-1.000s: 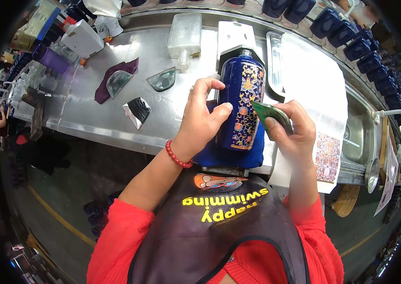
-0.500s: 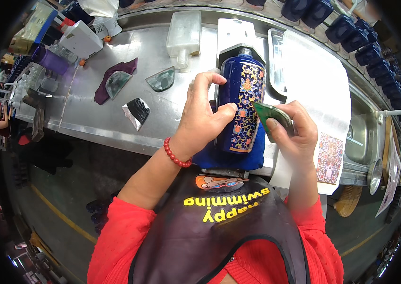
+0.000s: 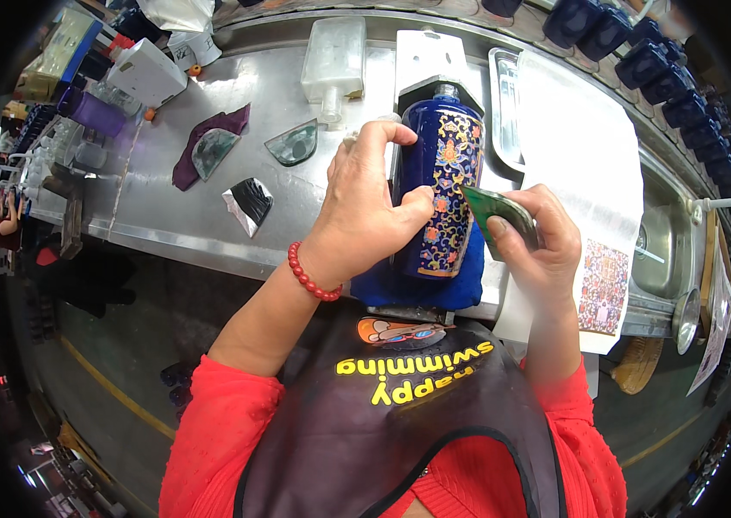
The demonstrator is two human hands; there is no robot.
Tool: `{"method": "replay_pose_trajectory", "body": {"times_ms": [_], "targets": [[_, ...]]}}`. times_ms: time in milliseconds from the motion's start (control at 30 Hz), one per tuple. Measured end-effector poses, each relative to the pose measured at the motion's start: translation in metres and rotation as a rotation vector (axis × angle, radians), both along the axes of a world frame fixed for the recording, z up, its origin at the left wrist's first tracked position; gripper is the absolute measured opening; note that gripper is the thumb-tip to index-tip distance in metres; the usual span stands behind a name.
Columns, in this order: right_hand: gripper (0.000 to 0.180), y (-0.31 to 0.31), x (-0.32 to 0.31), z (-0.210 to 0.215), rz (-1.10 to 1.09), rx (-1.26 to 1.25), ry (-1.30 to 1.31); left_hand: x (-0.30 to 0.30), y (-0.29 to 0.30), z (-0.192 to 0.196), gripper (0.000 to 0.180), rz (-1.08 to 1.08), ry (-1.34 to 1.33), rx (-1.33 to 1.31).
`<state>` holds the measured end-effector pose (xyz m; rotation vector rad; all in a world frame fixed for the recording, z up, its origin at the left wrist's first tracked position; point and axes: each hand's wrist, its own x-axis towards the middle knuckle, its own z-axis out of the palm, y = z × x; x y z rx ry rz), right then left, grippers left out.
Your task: The person applies a decorative sticker to a blue bottle, smooths it with a green card, and trims the excess edges. They rotate the bottle to align and press the sticker, then use the card to remove bubbles and cut away overhang.
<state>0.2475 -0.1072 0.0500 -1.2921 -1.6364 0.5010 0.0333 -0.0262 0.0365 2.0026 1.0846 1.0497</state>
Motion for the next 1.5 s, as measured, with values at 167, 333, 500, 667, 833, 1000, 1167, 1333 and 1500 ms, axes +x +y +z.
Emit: {"method": "replay_pose_trajectory", "body": {"times_ms": [167, 333, 500, 667, 833, 1000, 1167, 1333, 1500], "targets": [[0.018, 0.001, -0.002, -0.002, -0.036, 0.036, 0.003, 0.001, -0.004, 0.006, 0.055, 0.025, 0.086, 0.054], [0.017, 0.001, -0.002, -0.002, -0.037, 0.055, 0.016, 0.000, -0.001, 0.007, 0.056, 0.005, 0.036, 0.026], [0.017, -0.002, -0.001, -0.001, -0.004, 0.011, 0.009, 0.001, -0.006, 0.010, 0.056, 0.029, 0.118, 0.064], [0.018, -0.003, -0.001, -0.001, -0.012, 0.011, 0.005, 0.000, -0.005, 0.012, 0.055, 0.028, 0.133, 0.088], [0.018, -0.003, 0.000, -0.002, -0.010, 0.009, 0.007, 0.000, -0.005, 0.012, 0.056, 0.015, 0.118, 0.083], [0.018, -0.003, 0.000, -0.003, -0.007, 0.010, 0.006, 0.000, -0.006, 0.011, 0.056, 0.018, 0.146, 0.129], [0.018, -0.004, 0.001, -0.004, -0.012, -0.006, 0.003, -0.002, -0.003, 0.009, 0.057, 0.002, 0.115, 0.104], [0.017, -0.004, 0.003, -0.005, 0.002, -0.032, 0.073, -0.008, -0.001, 0.004, 0.060, -0.063, -0.023, -0.162], [0.017, -0.005, 0.002, -0.005, 0.000, -0.060, 0.094, -0.010, -0.003, -0.004, 0.068, -0.173, -0.253, -0.358]]}}
